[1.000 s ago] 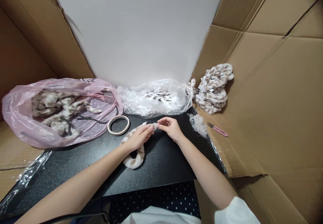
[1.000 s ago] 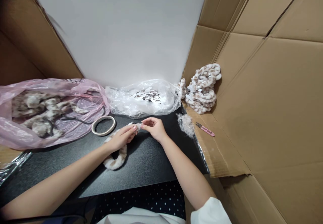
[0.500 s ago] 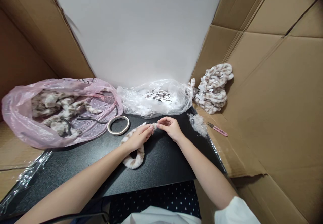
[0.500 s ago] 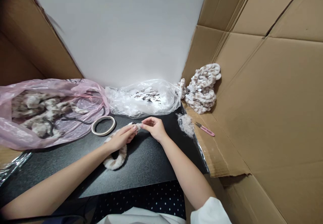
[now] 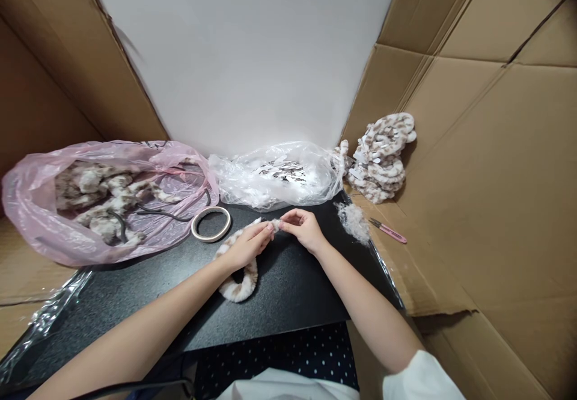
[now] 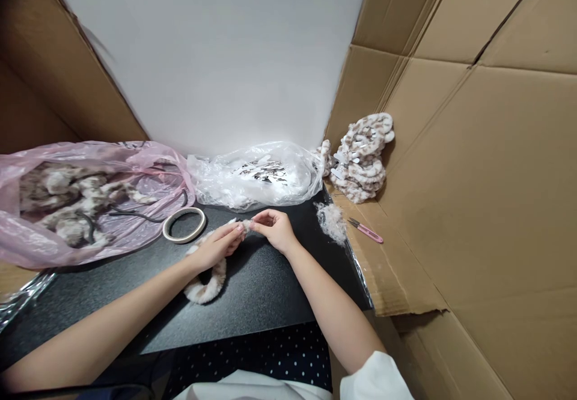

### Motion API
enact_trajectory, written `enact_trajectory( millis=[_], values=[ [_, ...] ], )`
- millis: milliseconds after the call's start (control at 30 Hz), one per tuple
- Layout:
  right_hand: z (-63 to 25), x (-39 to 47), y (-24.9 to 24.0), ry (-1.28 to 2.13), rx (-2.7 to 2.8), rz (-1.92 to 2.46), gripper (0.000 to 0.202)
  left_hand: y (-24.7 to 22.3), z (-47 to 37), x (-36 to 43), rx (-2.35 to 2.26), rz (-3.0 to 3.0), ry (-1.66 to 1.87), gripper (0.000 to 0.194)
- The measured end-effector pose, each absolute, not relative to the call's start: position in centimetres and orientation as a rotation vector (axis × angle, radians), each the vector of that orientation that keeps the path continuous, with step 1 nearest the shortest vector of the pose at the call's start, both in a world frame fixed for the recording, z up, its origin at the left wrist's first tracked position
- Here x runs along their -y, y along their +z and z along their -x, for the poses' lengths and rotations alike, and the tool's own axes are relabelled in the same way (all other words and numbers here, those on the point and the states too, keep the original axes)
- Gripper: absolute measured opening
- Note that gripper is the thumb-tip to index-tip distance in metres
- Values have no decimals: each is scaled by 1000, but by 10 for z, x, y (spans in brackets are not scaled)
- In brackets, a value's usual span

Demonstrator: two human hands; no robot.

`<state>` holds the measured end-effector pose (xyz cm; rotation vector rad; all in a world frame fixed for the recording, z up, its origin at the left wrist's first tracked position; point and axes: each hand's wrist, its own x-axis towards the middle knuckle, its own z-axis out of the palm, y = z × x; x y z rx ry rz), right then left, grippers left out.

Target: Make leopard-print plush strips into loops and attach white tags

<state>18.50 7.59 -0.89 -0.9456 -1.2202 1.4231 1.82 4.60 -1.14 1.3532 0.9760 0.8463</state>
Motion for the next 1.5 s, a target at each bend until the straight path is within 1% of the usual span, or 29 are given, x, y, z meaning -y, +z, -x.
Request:
enact_trajectory(
  millis=[233, 500, 867, 967, 1067, 1167, 1200, 1267, 1367, 1467, 1500],
  values=[
    [-198, -82, -5, 1294, 1156, 971, 30, -12, -18, -46, -980, -1355, 848, 49],
    [-186, -76, -10, 1412, 1271, 951, 35, -10, -19, -46, -973, -1356, 855, 50],
    [-198, -82, -6, 1278, 1232, 991, 37, -10, -18, -46, -990, -1360, 849, 49],
    [-198, -82, -6, 1260, 1257, 983, 33, -10, -18, -45, -985, -1365, 849, 49],
    [-214, -86, 2, 1075, 1351, 1024, 25, -9, -18, -45, -981, -1367, 853, 48],
    [-251, -91, 16, 624, 1500, 1193, 18, -10, -18, -46, -979, -1367, 859, 48],
    [-266, -93, 20, 473, 1515, 1272, 18, -10, -18, -46, -978, -1366, 861, 49],
    [-295, -96, 28, 288, 1523, 1430, 22, -11, -18, -46, -977, -1364, 864, 49],
    [-327, -97, 33, 201, 1513, 1676, 33, -14, -18, -47, -971, -1363, 867, 49],
    [-341, -99, 30, 256, 1423, 1834, 51, -17, -17, -48, -961, -1362, 865, 49],
    [-343, -100, 28, 261, 1385, 1842, 53, -18, -17, -49, -958, -1361, 864, 49]
  ],
)
